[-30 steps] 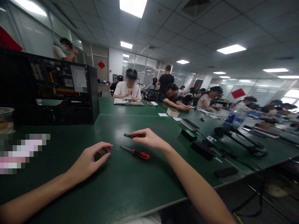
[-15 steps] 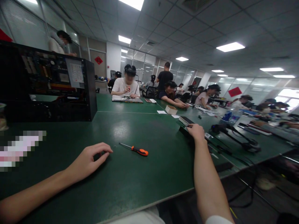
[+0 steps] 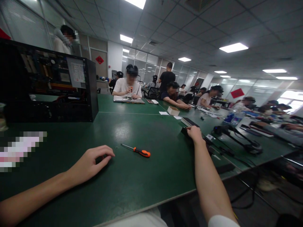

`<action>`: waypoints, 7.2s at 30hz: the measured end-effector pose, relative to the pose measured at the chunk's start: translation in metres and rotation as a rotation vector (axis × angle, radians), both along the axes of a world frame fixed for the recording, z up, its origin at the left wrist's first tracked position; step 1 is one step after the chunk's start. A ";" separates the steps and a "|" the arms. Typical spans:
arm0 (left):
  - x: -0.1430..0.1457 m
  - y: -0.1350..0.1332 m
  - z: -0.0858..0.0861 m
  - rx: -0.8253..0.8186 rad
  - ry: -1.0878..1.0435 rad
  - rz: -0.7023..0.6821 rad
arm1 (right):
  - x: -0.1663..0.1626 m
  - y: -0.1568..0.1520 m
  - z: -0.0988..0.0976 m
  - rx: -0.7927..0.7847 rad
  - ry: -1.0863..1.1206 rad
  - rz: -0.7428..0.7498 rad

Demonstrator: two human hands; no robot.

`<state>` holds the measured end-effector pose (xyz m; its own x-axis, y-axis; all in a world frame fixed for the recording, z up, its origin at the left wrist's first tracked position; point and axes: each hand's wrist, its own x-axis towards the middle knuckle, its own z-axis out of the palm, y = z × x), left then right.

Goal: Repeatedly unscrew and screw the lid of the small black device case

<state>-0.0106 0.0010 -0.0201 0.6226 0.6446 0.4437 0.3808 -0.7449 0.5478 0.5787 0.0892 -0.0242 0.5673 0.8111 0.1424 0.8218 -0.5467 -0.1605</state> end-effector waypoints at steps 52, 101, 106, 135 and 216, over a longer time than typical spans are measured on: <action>0.005 -0.003 0.001 -0.099 -0.049 0.015 | -0.128 -0.137 0.049 0.383 0.146 0.485; 0.026 -0.010 0.010 -0.090 0.075 0.029 | -0.357 -0.128 0.203 -0.228 -0.137 1.548; 0.023 -0.008 0.010 -0.089 0.082 -0.001 | -0.349 -0.098 0.194 -0.248 -0.117 1.494; 0.022 -0.008 0.008 -0.062 0.103 -0.022 | -0.355 -0.096 0.196 -0.260 -0.039 1.483; 0.014 -0.008 0.008 -0.136 0.067 -0.009 | -0.374 -0.107 0.186 -0.098 -0.118 1.717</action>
<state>0.0037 -0.0072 -0.0116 0.6536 0.6905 0.3099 0.4135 -0.6688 0.6178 0.2047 -0.0178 0.1623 -0.8981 0.4385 0.0336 0.4347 0.8967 -0.0834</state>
